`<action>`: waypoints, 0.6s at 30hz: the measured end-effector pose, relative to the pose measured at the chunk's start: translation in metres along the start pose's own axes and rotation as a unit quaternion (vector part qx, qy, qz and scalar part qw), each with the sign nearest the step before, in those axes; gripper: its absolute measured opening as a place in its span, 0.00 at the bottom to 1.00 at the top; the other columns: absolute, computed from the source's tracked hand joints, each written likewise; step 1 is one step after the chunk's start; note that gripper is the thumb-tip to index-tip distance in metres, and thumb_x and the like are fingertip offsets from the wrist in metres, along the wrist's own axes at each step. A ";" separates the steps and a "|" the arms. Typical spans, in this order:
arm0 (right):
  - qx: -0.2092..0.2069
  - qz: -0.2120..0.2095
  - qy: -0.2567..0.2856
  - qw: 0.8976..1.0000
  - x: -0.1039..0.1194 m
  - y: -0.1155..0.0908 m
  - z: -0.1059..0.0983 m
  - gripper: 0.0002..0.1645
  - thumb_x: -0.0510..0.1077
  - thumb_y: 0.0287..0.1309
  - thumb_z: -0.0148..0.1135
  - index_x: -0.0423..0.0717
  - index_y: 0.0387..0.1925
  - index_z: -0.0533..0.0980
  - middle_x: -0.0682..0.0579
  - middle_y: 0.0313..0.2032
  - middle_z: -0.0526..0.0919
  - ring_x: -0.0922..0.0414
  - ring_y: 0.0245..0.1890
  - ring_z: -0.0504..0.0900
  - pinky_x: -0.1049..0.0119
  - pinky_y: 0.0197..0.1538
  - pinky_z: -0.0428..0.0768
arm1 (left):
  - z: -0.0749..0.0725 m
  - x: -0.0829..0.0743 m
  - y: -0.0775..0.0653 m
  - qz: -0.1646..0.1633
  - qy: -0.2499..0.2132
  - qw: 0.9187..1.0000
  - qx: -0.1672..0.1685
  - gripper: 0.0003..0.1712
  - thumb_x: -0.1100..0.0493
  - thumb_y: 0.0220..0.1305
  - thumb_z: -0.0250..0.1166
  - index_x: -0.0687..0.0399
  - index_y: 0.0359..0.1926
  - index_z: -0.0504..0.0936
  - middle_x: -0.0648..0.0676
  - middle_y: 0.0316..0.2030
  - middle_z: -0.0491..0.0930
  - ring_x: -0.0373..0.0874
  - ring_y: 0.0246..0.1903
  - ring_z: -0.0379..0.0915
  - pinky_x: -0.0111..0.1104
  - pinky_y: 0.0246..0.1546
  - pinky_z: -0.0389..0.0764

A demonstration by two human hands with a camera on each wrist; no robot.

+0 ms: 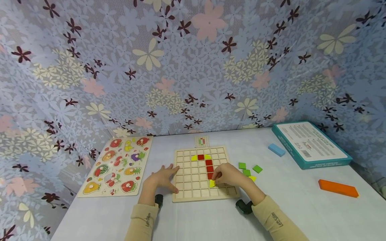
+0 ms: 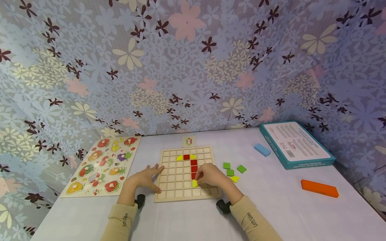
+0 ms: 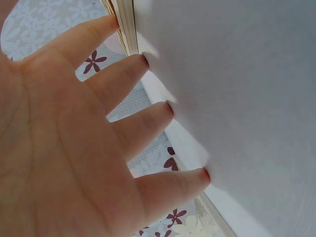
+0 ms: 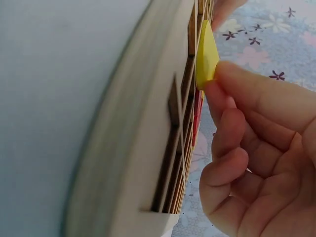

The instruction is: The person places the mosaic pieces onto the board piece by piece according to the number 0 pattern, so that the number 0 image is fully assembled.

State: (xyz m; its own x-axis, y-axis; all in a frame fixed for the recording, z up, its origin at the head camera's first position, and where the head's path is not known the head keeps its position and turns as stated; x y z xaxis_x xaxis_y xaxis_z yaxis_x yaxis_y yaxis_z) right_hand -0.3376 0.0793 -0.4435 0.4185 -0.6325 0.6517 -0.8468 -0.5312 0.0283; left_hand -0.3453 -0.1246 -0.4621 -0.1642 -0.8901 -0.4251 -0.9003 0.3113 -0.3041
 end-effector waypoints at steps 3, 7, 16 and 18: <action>0.005 0.007 0.005 1.000 0.000 0.000 0.001 0.05 0.30 0.47 0.65 0.42 0.25 0.81 0.56 0.25 0.81 0.62 0.26 0.74 0.71 0.30 0.75 | 0.001 0.001 0.001 -0.002 0.000 1.000 0.000 0.55 0.49 0.38 0.77 0.50 0.69 0.60 0.59 0.70 0.49 0.66 0.68 0.36 0.73 0.55 0.37; 0.011 0.015 -0.004 1.000 -0.002 0.000 0.002 0.05 0.31 0.48 0.65 0.42 0.27 0.82 0.57 0.26 0.81 0.62 0.26 0.73 0.71 0.30 0.75 | 0.001 0.002 0.001 -0.005 0.002 1.000 0.000 0.55 0.49 0.38 0.77 0.49 0.68 0.60 0.58 0.70 0.50 0.66 0.68 0.36 0.72 0.55 0.38; 0.020 -0.002 -0.005 1.000 0.001 -0.001 0.002 0.05 0.32 0.48 0.65 0.42 0.29 0.82 0.56 0.27 0.82 0.63 0.27 0.74 0.71 0.31 0.76 | 0.000 0.002 0.001 -0.001 0.004 1.000 -0.002 0.55 0.49 0.38 0.77 0.49 0.68 0.60 0.59 0.70 0.50 0.66 0.68 0.36 0.73 0.55 0.38; 0.022 -0.012 -0.002 1.000 0.001 -0.001 0.001 0.06 0.32 0.47 0.65 0.42 0.30 0.82 0.56 0.27 0.82 0.63 0.27 0.74 0.71 0.31 0.76 | 0.000 0.002 0.002 0.000 0.005 1.000 -0.001 0.55 0.49 0.38 0.77 0.49 0.68 0.60 0.58 0.70 0.50 0.66 0.68 0.36 0.73 0.54 0.38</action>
State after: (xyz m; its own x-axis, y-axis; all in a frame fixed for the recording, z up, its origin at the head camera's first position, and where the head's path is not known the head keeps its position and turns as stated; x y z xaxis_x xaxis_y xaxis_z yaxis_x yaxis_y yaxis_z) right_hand -0.3358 0.0785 -0.4434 0.4396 -0.6219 0.6481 -0.8214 -0.5702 0.0100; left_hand -0.3470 -0.1256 -0.4638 -0.1675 -0.8934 -0.4168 -0.9012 0.3101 -0.3026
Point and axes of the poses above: each hand's wrist, its own y-axis towards the middle knuckle, its own z-axis out of the palm, x = y × z, the point moved 9 cm from there along y, towards the middle knuckle
